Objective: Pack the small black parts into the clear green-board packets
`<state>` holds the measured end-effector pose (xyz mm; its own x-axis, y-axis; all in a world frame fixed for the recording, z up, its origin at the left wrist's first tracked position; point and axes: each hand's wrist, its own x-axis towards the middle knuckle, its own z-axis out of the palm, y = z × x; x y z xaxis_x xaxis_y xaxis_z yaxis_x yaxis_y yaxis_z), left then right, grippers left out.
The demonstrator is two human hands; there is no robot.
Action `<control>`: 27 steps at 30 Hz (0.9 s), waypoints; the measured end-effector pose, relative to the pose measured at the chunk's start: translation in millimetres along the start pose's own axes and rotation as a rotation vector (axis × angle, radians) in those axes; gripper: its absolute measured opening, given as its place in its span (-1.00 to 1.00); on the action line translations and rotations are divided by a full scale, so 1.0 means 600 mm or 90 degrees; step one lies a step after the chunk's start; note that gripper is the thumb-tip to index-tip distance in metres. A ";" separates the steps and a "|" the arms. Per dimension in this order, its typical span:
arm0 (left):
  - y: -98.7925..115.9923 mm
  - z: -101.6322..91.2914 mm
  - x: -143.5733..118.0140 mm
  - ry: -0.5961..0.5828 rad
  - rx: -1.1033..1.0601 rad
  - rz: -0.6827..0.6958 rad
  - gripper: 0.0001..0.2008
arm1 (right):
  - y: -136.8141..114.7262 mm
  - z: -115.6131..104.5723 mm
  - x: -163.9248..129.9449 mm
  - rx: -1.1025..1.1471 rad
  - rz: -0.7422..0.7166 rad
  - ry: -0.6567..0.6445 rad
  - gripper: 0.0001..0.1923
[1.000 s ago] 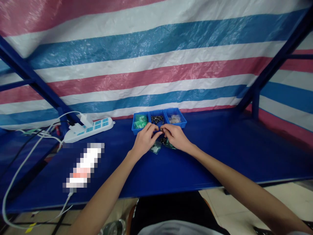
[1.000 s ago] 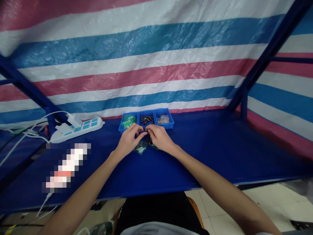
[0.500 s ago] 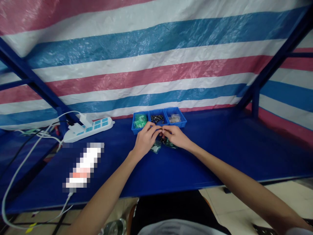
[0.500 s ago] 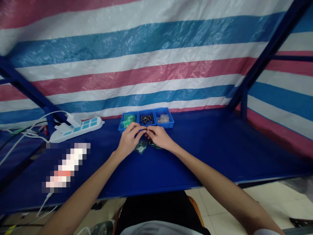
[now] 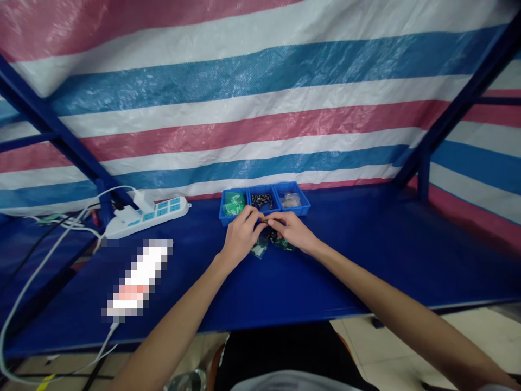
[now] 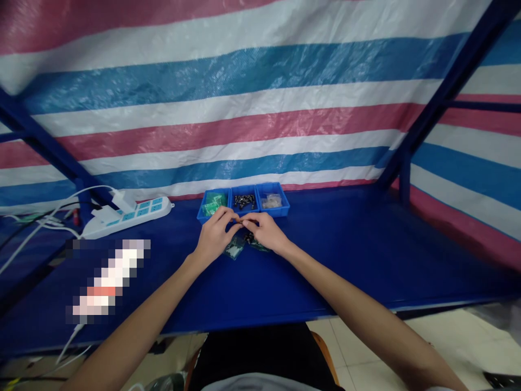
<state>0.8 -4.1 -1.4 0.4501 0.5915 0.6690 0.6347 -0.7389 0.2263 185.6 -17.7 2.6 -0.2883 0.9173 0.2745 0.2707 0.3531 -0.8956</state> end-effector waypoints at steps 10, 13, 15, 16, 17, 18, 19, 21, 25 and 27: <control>0.009 -0.006 0.004 -0.021 -0.009 -0.058 -0.96 | 0.010 -0.004 0.007 -0.026 -0.062 0.101 -0.85; 0.011 -0.010 0.005 -0.035 -0.005 -0.079 -0.98 | 0.007 -0.015 0.012 -0.038 -0.066 0.136 -0.86; 0.010 -0.010 0.005 -0.052 -0.001 -0.092 -0.99 | 0.002 -0.023 0.026 -0.091 -0.077 0.155 -0.89; 0.009 -0.009 0.004 -0.061 0.003 -0.097 -0.98 | -0.001 -0.027 0.037 -0.136 -0.087 0.167 -0.92; 0.008 -0.007 0.004 -0.070 0.005 -0.098 -0.97 | -0.003 -0.029 0.051 -0.191 -0.096 0.183 -0.92; 0.006 -0.006 0.003 -0.076 0.008 -0.098 -0.95 | -0.005 -0.031 0.066 -0.254 -0.102 0.202 -0.91; 0.004 -0.004 0.002 -0.079 0.009 -0.096 -0.94 | -0.006 -0.032 0.080 -0.310 -0.105 0.218 -0.89; -0.001 0.000 0.000 -0.080 0.010 -0.094 -0.92 | -0.008 -0.035 0.101 -0.365 -0.133 0.206 -0.79; -0.009 0.000 0.001 -0.094 -0.006 -0.084 -0.90 | -0.012 -0.048 0.087 -0.397 -0.191 0.173 -0.80; -0.011 -0.003 0.003 -0.109 -0.015 -0.077 -0.89 | -0.013 -0.054 0.055 -0.370 -0.159 0.109 -0.83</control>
<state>-3.9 0.8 -0.4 0.4726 0.7210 0.5067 0.6765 -0.6653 0.3157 204.0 15.7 30.0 -0.2687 0.7945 0.5446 0.6811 0.5565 -0.4759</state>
